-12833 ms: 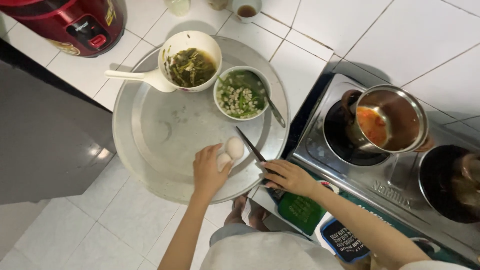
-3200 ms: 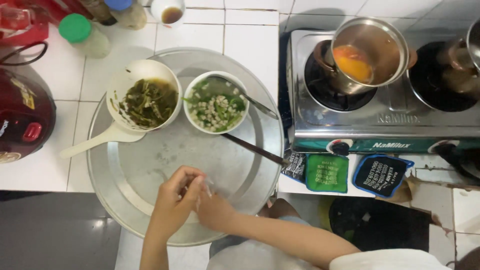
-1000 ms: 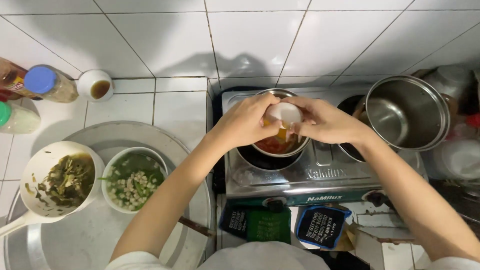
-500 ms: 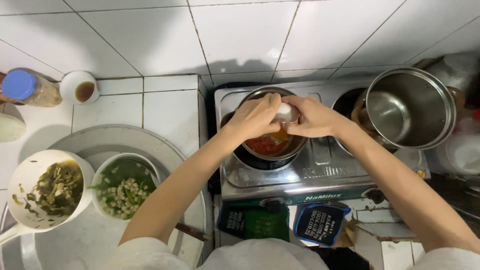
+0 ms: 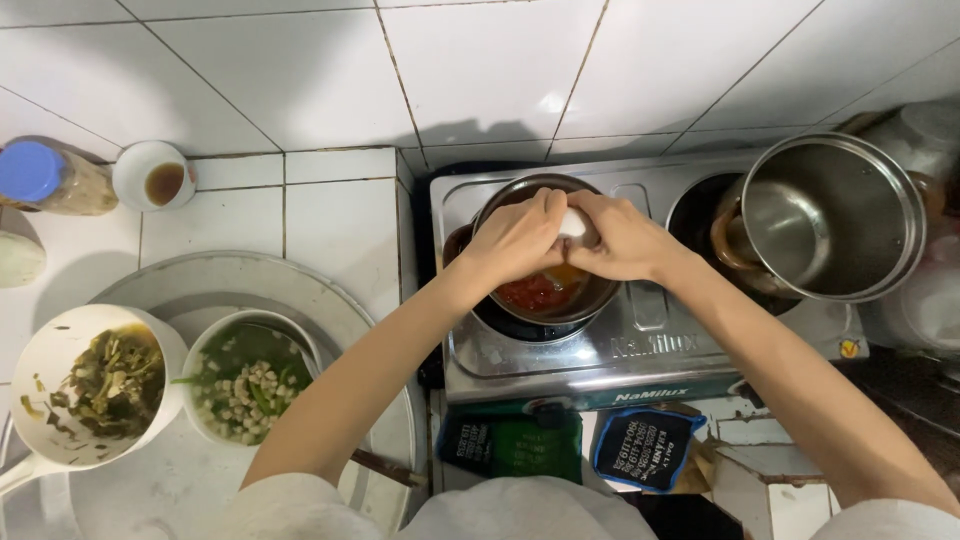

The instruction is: Stirring a tomato-based sauce in a pot and cracking two eggs into it on a gas stove.

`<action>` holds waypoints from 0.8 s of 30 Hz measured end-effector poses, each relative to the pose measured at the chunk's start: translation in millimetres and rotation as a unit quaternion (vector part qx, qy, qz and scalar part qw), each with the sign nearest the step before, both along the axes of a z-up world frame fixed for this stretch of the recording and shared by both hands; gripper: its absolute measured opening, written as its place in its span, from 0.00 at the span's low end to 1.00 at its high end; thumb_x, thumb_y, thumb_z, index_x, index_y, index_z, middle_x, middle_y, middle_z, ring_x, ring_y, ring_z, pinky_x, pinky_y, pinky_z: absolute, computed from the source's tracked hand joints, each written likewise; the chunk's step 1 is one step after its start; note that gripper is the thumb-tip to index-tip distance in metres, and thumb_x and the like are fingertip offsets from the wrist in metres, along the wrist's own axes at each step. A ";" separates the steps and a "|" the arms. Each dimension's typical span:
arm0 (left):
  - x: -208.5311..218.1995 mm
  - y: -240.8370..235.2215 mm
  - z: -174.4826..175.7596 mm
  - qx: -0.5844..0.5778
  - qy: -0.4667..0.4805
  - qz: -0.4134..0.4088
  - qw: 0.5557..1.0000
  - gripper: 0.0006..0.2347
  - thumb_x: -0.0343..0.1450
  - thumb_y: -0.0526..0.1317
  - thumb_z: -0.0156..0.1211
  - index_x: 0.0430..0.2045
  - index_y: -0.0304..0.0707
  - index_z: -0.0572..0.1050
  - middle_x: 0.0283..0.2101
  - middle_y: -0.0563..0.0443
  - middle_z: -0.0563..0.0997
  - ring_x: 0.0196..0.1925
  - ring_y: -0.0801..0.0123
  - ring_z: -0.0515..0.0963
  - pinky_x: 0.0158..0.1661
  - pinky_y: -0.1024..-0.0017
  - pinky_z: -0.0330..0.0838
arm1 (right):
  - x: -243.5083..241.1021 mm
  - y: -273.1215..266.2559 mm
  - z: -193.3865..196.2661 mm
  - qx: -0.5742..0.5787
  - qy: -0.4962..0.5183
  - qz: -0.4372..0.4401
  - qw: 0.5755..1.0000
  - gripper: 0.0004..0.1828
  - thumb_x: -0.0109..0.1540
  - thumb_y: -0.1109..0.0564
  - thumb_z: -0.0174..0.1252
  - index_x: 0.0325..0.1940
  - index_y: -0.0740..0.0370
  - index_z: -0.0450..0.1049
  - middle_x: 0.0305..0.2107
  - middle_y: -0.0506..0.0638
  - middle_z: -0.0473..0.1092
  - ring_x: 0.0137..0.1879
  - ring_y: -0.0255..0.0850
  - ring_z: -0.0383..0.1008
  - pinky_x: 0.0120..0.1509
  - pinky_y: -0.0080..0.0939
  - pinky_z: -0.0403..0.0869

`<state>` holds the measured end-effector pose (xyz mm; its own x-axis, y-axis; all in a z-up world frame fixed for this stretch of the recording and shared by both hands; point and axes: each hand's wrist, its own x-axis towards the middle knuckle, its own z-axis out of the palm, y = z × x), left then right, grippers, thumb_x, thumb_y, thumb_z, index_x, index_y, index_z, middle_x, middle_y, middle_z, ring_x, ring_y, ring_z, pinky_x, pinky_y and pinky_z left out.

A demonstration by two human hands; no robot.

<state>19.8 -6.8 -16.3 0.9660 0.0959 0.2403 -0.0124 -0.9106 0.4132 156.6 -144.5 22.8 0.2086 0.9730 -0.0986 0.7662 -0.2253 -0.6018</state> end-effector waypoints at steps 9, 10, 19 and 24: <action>1.5 6.8 -9.5 -0.021 -0.016 0.018 0.999 0.19 0.65 0.40 0.69 0.38 0.22 0.66 0.33 0.32 0.79 0.34 0.43 0.83 0.32 0.57 0.79 | -6.2 -2.4 -24.1 0.019 -0.027 0.000 0.999 0.34 0.59 0.54 0.53 0.65 0.72 0.55 0.55 0.75 0.64 0.55 0.69 0.71 0.58 0.58 0.72; 1.1 7.5 -11.8 -0.021 -0.016 0.019 0.999 0.19 0.65 0.40 0.69 0.38 0.22 0.66 0.33 0.32 0.79 0.34 0.43 0.83 0.32 0.57 0.79 | -7.2 -1.8 -23.4 0.018 -0.027 0.000 0.999 0.34 0.59 0.54 0.53 0.65 0.72 0.55 0.55 0.75 0.64 0.55 0.69 0.71 0.58 0.58 0.72; -1.6 12.8 -8.0 -0.063 -0.080 -0.011 0.995 0.17 0.64 0.37 0.66 0.36 0.23 0.65 0.33 0.30 0.80 0.36 0.40 0.82 0.35 0.54 0.78 | -9.2 -2.2 -22.9 0.029 -0.056 0.014 0.998 0.32 0.60 0.55 0.52 0.63 0.75 0.54 0.55 0.75 0.63 0.57 0.70 0.70 0.60 0.59 0.71; -1.9 15.3 -2.3 -0.068 -0.077 -0.017 0.995 0.17 0.64 0.37 0.66 0.36 0.23 0.65 0.29 0.31 0.79 0.34 0.40 0.82 0.33 0.53 0.76 | -11.2 -2.8 -21.5 0.033 -0.057 0.007 0.998 0.33 0.60 0.55 0.51 0.65 0.76 0.53 0.55 0.74 0.63 0.58 0.69 0.70 0.60 0.58 0.71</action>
